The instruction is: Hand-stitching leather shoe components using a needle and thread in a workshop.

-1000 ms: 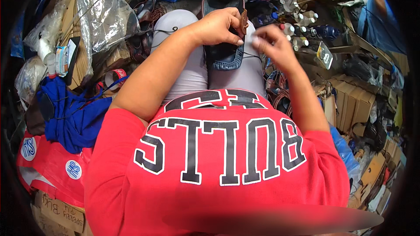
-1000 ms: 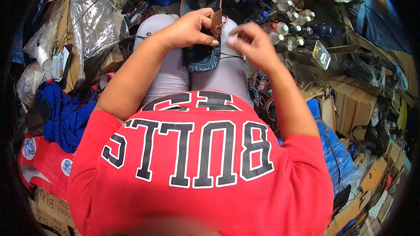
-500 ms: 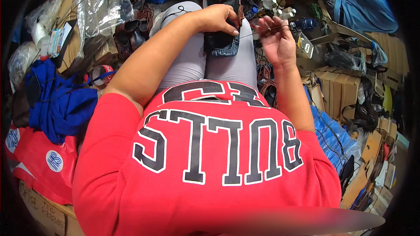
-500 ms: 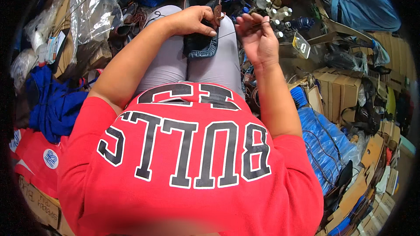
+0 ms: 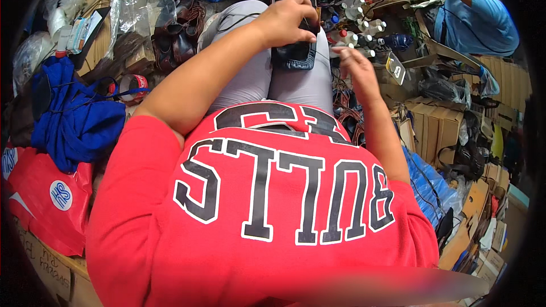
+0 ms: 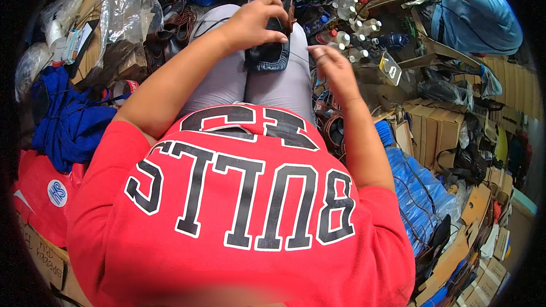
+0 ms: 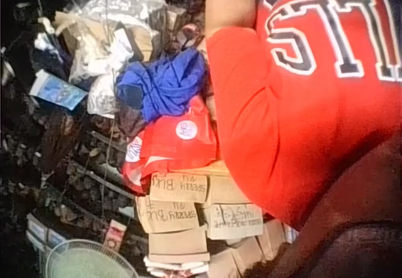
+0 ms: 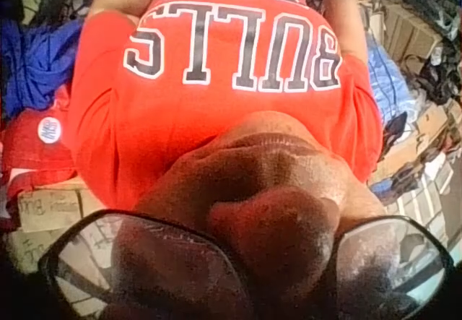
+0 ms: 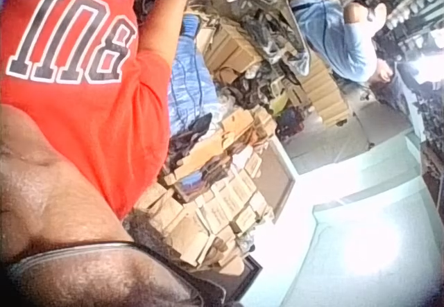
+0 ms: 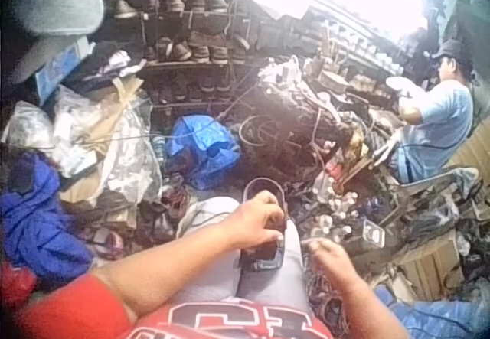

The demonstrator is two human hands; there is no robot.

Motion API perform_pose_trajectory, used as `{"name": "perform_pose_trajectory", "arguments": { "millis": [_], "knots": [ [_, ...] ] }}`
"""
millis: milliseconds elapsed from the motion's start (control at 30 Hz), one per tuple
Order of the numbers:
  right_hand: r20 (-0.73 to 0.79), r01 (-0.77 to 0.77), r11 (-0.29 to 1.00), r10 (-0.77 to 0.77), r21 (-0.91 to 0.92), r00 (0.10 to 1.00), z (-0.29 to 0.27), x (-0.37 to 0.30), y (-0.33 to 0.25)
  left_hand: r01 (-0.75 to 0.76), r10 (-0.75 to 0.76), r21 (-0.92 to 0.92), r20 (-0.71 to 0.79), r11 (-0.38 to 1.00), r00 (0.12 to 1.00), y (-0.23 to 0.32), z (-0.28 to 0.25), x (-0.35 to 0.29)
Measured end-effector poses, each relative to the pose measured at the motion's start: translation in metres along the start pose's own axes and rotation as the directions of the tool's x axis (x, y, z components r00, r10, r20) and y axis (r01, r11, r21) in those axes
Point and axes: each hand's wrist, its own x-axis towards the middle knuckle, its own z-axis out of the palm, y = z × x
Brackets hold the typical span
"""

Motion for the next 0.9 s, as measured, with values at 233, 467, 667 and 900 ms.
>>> {"name": "perform_pose_trajectory", "arguments": {
  "millis": [233, 467, 667, 900],
  "knots": [
    [0.062, 0.084, 0.778, -0.058, -0.623, 0.996, 0.019, 0.012, -0.025, 0.017, -0.05, 0.223, 0.143, 0.975, 0.988, 0.011, -0.004, -0.027],
    [-0.346, 0.254, 0.879, -0.404, -0.404, 0.847, -0.035, 0.014, 0.001, 0.015, -0.018, 0.033, 0.121, 0.999, 0.992, 0.0, -0.001, -0.006],
    [-0.697, -0.161, 0.96, -0.045, -0.227, 0.715, -0.144, -0.011, 0.06, 0.117, -0.111, 0.011, 0.417, 0.993, 0.902, -0.011, 0.001, 0.018],
    [-0.573, 0.342, 0.527, 0.371, 0.778, 0.731, -0.25, -0.054, 0.061, 0.158, -0.079, -0.128, 0.476, 0.979, 0.876, -0.04, 0.009, 0.013]
  ]
}}
